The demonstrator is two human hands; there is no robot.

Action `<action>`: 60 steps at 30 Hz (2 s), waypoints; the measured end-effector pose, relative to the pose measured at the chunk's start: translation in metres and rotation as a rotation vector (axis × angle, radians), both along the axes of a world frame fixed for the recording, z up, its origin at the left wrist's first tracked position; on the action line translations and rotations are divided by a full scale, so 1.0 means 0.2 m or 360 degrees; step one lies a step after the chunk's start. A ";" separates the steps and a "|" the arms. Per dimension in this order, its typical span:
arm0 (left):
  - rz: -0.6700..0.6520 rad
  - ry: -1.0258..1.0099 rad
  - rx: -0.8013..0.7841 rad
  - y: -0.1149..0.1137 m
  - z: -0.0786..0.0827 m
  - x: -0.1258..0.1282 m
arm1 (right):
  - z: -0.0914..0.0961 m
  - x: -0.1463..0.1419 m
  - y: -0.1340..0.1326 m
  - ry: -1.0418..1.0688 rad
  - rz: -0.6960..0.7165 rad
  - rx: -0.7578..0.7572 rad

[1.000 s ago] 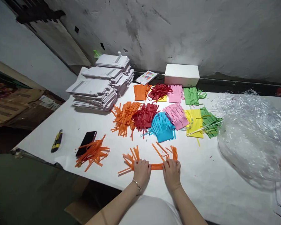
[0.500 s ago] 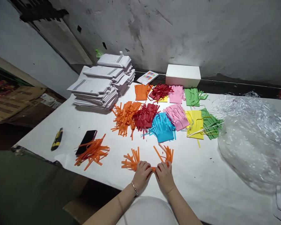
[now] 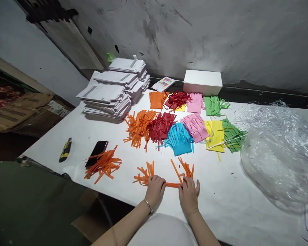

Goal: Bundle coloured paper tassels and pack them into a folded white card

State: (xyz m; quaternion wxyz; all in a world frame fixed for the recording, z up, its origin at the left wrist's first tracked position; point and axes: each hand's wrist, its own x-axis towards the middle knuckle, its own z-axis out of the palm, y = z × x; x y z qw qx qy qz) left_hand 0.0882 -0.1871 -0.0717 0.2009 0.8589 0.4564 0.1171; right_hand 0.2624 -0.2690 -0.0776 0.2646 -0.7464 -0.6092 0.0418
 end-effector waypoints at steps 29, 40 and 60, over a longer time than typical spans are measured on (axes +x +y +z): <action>-0.0159 -0.0052 0.0086 0.04 -0.02 -0.02 | -0.10 -0.08 0.15 -0.0132 0.0520 0.0130; -0.0078 -0.0025 0.0052 0.03 -0.03 -0.04 | -0.08 0.00 0.08 -0.0054 0.0340 0.0043; -0.0619 0.0123 -0.0251 0.15 -0.02 0.03 | -0.10 -0.06 0.08 -0.0194 0.0420 0.0219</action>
